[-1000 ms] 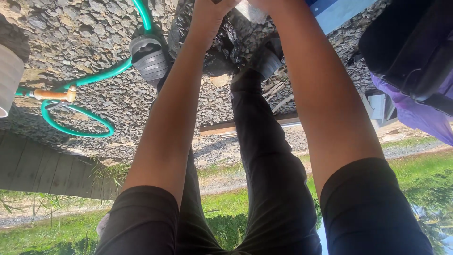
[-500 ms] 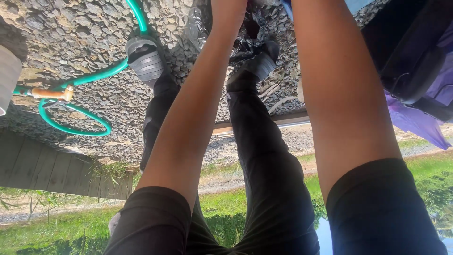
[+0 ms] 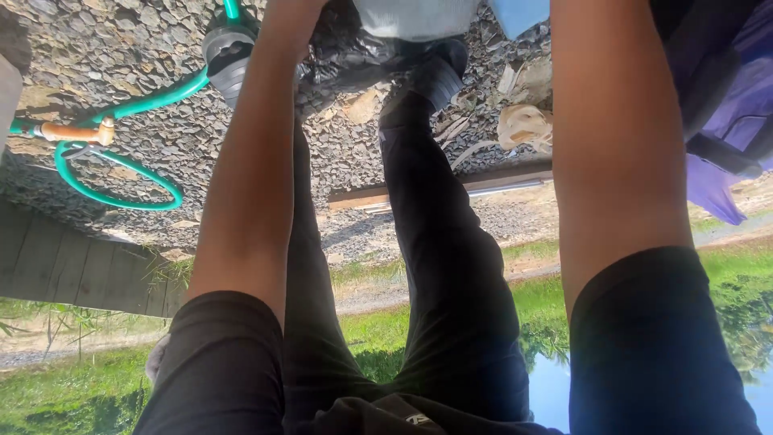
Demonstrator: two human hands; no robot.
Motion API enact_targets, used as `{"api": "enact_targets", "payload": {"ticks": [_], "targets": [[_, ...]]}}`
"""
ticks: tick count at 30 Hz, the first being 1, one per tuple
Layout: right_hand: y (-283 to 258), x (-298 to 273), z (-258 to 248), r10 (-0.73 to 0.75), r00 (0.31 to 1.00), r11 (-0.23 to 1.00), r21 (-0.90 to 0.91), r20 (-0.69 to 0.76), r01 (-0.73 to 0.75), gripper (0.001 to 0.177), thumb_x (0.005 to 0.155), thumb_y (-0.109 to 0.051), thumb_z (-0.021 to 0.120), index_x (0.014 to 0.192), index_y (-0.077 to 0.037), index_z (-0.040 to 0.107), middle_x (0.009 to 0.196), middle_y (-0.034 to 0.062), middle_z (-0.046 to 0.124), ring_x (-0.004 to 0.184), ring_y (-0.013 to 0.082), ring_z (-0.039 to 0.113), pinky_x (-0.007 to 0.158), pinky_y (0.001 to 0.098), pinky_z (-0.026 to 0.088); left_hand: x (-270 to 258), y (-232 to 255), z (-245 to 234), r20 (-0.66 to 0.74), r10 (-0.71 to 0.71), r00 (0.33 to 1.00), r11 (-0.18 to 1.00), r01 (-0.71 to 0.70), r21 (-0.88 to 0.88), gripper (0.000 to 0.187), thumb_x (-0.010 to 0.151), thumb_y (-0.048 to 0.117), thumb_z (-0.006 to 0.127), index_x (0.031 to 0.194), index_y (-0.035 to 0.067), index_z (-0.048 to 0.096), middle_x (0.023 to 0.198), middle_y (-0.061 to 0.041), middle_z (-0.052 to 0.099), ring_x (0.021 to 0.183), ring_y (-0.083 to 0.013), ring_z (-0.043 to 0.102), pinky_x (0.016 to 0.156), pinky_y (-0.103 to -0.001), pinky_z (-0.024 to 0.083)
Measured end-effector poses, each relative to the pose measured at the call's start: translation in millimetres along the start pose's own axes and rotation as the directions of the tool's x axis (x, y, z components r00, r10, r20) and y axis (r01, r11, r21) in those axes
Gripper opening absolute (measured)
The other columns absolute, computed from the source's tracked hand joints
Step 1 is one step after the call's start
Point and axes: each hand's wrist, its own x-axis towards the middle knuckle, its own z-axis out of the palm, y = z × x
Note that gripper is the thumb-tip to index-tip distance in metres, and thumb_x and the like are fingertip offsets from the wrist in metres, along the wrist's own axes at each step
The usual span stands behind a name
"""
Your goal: Sort and organize various building materials including PVC pipes, metal profiles, and small items on a gravel ground.
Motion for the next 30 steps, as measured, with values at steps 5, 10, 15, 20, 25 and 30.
{"api": "enact_targets", "payload": {"ticks": [5, 10, 15, 20, 25, 30], "targets": [[-55.0, -7.7, 28.3, -0.121, 0.989, 0.99, 0.085, 0.079, 0.114, 0.078, 0.093, -0.016, 0.084, 0.157, 0.002, 0.041, 0.146, 0.0139, 0.058, 0.141, 0.0287, 0.059, 0.119, 0.0448, 0.054, -103.5, 54.5, -15.0, 0.298, 0.32, 0.899, 0.946, -0.287, -0.151, 0.108, 0.07, 0.067, 0.086, 0.146, -0.004, 0.056, 0.138, -0.015, 0.069, 0.133, -0.0267, 0.064, 0.114, -0.039, 0.049], [-35.0, -81.7, 91.1, 0.064, 0.995, 0.994, 0.092, -0.075, -0.057, 0.107, 0.071, -0.019, 0.095, 0.158, -0.002, 0.036, 0.146, 0.014, 0.061, 0.138, 0.0312, 0.058, 0.116, 0.0475, 0.051, -216.8, 86.6, -6.8, 0.393, 0.181, 0.901, 0.981, -0.135, -0.142, 0.093, 0.069, 0.035, 0.096, 0.142, -0.006, 0.055, 0.132, -0.016, 0.07, 0.124, -0.0263, 0.066, 0.108, -0.041, 0.054], [-56.6, -133.9, 157.9, -0.103, 0.993, 0.916, 0.384, -0.055, 0.116, 0.13, 0.071, -0.021, 0.1, 0.169, -0.01, 0.016, 0.16, 0.0149, 0.048, 0.155, 0.0311, 0.045, 0.131, 0.0477, 0.039, -279.6, 88.0, -10.5, 0.428, 0.106, 0.898, 0.993, -0.071, -0.096, 0.089, 0.066, 0.017, 0.096, 0.142, -0.005, 0.053, 0.132, -0.014, 0.07, 0.125, -0.0243, 0.065, 0.109, -0.041, 0.051], [-101.9, -180.8, 217.1, -0.218, 0.974, 0.851, 0.476, -0.063, 0.222, 0.148, 0.067, -0.022, 0.103, 0.168, -0.027, -0.004, 0.162, 0.0123, 0.044, 0.151, 0.0292, 0.046, 0.127, 0.049, 0.042, -330.8, 104.7, -9.3, 0.493, 0.083, 0.866, 0.992, -0.026, -0.122, 0.098, 0.065, 0.015, 0.095, 0.148, 0.0, 0.046, 0.137, -0.012, 0.065, 0.13, -0.023, 0.06, 0.111, -0.04, 0.047], [-98.7, -239.5, 246.5, -0.21, 0.977, 0.932, 0.293, -0.047, 0.214, 0.135, 0.063, -0.016, 0.1, 0.167, -0.014, 0.013, 0.155, 0.0123, 0.05, 0.147, 0.03, 0.046, 0.122, 0.0451, 0.041, -394.6, 142.9, -4.5, 0.538, 0.124, 0.834, 0.985, -0.169, 0.035, 0.098, 0.064, 0.015, 0.095, 0.147, -0.001, 0.047, 0.136, -0.011, 0.065, 0.129, -0.0222, 0.06, 0.11, -0.04, 0.048], [-139.1, -310.6, 294.6, -0.1, 0.976, 0.927, 0.337, -0.192, 0.162, 0.103, 0.065, -0.011, 0.093, 0.153, 0.003, 0.041, 0.138, 0.0153, 0.062, 0.133, 0.0338, 0.057, 0.112, 0.0472, 0.049, -459.6, 170.9, 9.9, 0.622, 0.143, 0.77, 0.924, -0.33, 0.195, 0.083, 0.073, 0.019, 0.094, 0.141, -0.009, 0.056, 0.132, -0.017, 0.07, 0.126, -0.0252, 0.063, 0.111, -0.041, 0.05]]}}
